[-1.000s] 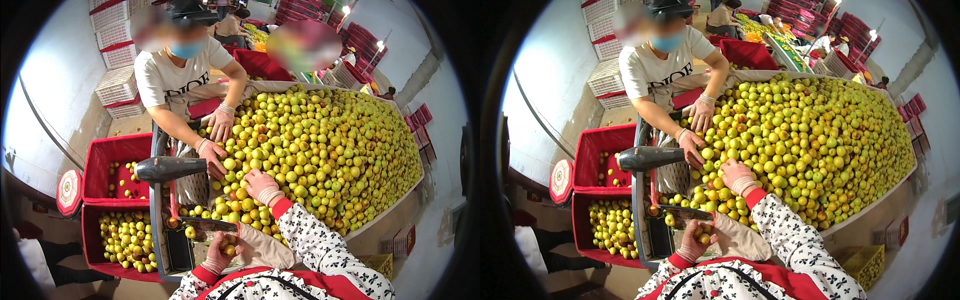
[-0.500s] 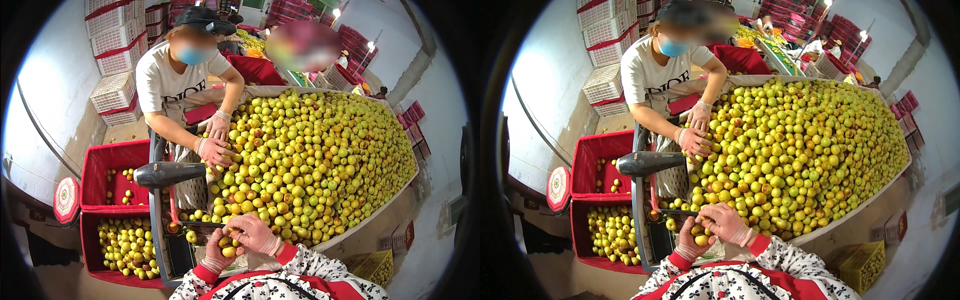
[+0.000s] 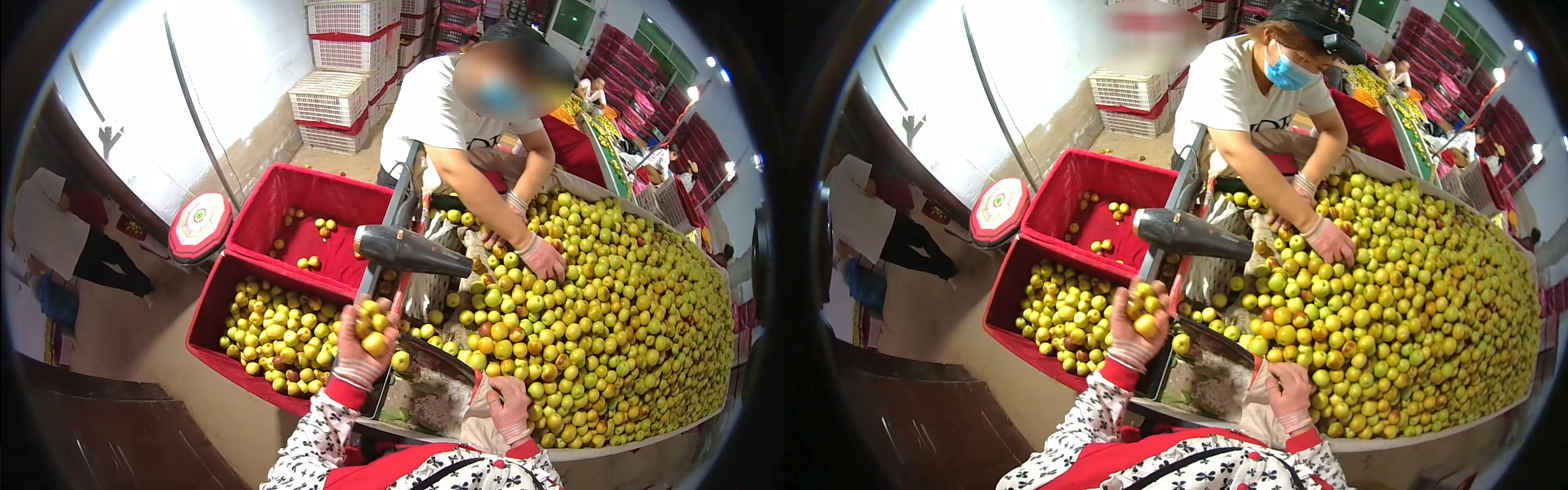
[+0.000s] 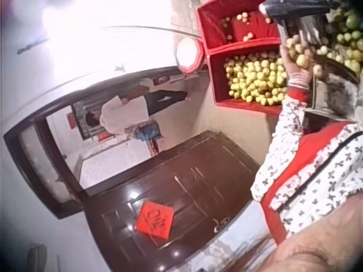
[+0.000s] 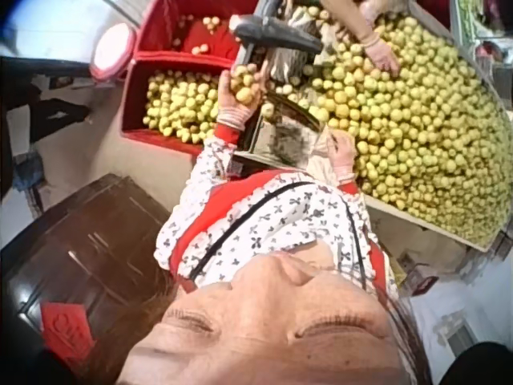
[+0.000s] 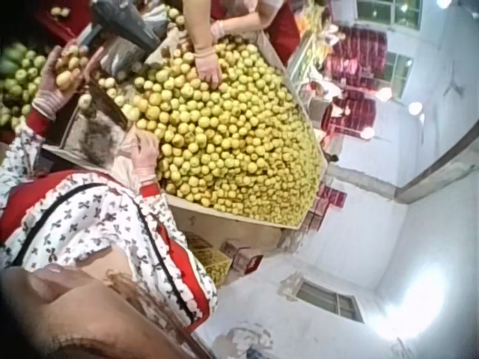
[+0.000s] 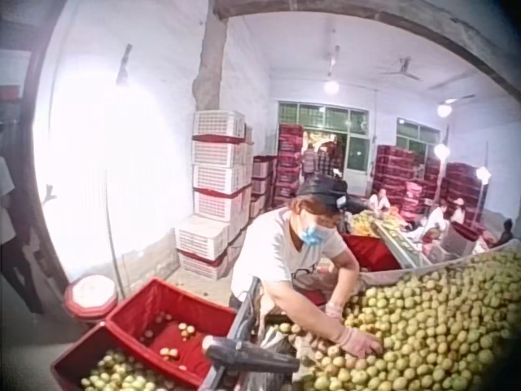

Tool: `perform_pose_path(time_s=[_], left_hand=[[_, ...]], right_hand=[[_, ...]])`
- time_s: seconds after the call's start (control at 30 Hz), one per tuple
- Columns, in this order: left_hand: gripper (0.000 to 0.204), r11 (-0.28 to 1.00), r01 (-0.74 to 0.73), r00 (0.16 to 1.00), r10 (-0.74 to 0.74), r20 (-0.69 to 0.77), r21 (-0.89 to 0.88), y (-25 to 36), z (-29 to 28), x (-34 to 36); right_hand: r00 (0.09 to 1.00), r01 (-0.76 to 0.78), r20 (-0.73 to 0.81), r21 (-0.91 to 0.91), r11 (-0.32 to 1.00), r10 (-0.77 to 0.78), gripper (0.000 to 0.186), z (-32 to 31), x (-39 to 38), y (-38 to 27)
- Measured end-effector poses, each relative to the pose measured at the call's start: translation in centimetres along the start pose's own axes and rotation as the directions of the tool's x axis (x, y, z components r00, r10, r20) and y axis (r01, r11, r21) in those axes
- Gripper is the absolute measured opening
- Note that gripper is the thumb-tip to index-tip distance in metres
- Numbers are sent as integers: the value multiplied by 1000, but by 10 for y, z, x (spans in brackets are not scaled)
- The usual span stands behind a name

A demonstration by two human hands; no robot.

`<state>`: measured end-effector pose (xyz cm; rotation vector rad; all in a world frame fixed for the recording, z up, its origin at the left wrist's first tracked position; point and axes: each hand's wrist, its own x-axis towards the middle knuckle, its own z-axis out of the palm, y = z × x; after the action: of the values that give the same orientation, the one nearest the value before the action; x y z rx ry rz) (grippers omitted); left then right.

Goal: The person sorts yellow-green plums from a large pile on a table, picking them by hand and placing them into red crates. The person works alongside another worker who also sorts plums into crates.

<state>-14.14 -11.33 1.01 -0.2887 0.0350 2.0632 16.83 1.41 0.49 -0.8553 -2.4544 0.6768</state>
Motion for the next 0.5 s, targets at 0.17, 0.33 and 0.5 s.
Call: perform_pose_path(time_s=[0.17, 0.33, 0.5], left_hand=[[31, 939, -275, 947, 302, -109, 208, 98, 19, 45], [38, 354, -525, 556, 831, -3, 774, 119, 25, 83], [32, 152, -349, 901, 325, 287, 925, 3, -12, 76]], right_hand=[[998, 27, -57, -6, 1000, -28, 16, 3, -1, 3], [996, 68, -63, -53, 996, -71, 12, 0, 5, 6], [993, 35, -110, -95, 995, -45, 11, 3, 4, 6]])
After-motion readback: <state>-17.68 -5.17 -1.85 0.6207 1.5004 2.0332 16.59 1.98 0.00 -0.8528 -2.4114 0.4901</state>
